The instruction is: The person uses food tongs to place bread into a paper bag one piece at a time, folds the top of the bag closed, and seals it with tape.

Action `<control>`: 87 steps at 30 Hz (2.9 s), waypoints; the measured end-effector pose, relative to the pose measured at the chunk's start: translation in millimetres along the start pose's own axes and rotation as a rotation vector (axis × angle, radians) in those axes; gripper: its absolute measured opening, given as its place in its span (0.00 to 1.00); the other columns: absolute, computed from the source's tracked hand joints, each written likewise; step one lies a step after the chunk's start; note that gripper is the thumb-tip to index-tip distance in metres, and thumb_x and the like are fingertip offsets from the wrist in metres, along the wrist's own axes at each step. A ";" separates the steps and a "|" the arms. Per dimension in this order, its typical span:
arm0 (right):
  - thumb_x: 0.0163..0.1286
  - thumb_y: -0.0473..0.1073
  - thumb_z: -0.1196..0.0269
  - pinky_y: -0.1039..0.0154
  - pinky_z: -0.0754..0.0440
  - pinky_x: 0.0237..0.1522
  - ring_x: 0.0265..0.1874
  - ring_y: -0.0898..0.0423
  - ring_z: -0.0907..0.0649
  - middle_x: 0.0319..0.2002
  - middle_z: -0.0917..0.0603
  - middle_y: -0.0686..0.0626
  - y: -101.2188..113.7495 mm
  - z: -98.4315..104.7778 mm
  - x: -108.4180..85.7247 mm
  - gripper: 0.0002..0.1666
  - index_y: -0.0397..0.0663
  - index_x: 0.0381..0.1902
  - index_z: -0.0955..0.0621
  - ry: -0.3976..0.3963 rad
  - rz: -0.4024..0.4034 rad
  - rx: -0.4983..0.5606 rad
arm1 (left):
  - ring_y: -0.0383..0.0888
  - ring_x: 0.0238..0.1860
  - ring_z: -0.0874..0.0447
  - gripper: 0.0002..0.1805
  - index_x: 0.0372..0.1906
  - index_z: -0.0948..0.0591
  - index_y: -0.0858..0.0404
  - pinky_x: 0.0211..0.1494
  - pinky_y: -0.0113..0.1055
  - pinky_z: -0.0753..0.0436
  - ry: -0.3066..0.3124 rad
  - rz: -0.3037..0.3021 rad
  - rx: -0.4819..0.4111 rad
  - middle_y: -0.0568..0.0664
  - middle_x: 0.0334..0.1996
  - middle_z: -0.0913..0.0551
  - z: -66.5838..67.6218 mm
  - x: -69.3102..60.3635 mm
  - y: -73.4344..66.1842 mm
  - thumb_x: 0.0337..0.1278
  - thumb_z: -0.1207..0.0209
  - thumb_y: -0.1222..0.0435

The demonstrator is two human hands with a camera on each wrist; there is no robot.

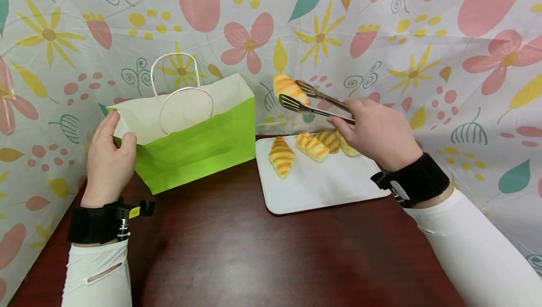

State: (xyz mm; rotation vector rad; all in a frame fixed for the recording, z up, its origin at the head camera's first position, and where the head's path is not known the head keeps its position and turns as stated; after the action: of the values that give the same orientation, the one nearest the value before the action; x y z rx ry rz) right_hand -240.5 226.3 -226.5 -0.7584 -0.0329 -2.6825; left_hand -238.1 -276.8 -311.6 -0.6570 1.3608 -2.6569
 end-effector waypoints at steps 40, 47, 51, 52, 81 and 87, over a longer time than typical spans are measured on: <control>0.80 0.67 0.44 0.47 0.20 0.33 0.34 0.49 0.17 0.32 0.19 0.48 77.2 13.3 91.0 0.27 0.49 0.40 0.21 0.220 0.193 0.025 | 0.53 0.86 0.53 0.37 0.85 0.41 0.61 0.85 0.57 0.52 -0.003 -0.007 0.016 0.52 0.86 0.48 -0.8 -1.6 -1.5 0.74 0.61 0.61; 0.80 0.67 0.45 0.50 0.23 0.31 0.29 0.51 0.20 0.26 0.25 0.49 91.3 11.3 98.5 0.29 0.51 0.30 0.27 0.272 0.232 0.007 | 0.53 0.86 0.54 0.37 0.85 0.41 0.60 0.85 0.58 0.51 0.002 -0.006 0.008 0.50 0.86 0.49 -0.9 -1.6 -1.5 0.74 0.61 0.61; 0.80 0.67 0.46 0.51 0.22 0.33 0.30 0.50 0.20 0.27 0.23 0.49 96.9 9.3 103.5 0.28 0.51 0.31 0.24 0.333 0.225 0.009 | 0.53 0.86 0.54 0.37 0.86 0.42 0.59 0.85 0.58 0.51 0.003 -0.001 0.003 0.50 0.86 0.49 -1.9 -2.6 -2.1 0.74 0.61 0.61; 0.80 0.67 0.46 0.51 0.23 0.33 0.30 0.51 0.20 0.27 0.23 0.49 98.3 9.0 104.8 0.29 0.51 0.31 0.23 0.347 0.223 0.014 | 0.53 0.86 0.54 0.37 0.86 0.42 0.59 0.85 0.58 0.50 0.003 0.001 0.001 0.50 0.86 0.49 -2.2 -2.9 -2.1 0.74 0.61 0.61; 0.79 0.70 0.48 0.61 0.38 0.22 0.16 0.59 0.37 0.16 0.40 0.57 123.1 2.2 140.2 0.37 0.54 0.16 0.35 0.508 0.217 0.059 | 0.53 0.86 0.54 0.37 0.86 0.42 0.60 0.84 0.58 0.50 0.007 -0.003 -0.004 0.51 0.86 0.49 -3.9 -3.9 -3.4 0.73 0.61 0.62; 0.79 0.70 0.48 0.58 0.34 0.25 0.19 0.56 0.32 0.18 0.38 0.56 134.6 -3.9 147.1 0.36 0.53 0.17 0.32 0.548 0.203 0.030 | 0.52 0.86 0.54 0.37 0.86 0.42 0.59 0.85 0.58 0.50 0.010 -0.003 -0.015 0.50 0.86 0.49 -4.7 -4.6 -3.4 0.73 0.62 0.62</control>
State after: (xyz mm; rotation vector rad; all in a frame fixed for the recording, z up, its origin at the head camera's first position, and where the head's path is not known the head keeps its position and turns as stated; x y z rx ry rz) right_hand -313.6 51.5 -164.3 0.0018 0.1328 -2.5910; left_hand -235.5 -270.0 -312.9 -0.6493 1.3851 -2.6582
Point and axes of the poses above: each hand's wrist, its own x-axis towards the middle knuckle, its own z-axis out of the back of the hand, y = z × x, the point moved 5 cm from there along x, towards the middle knuckle
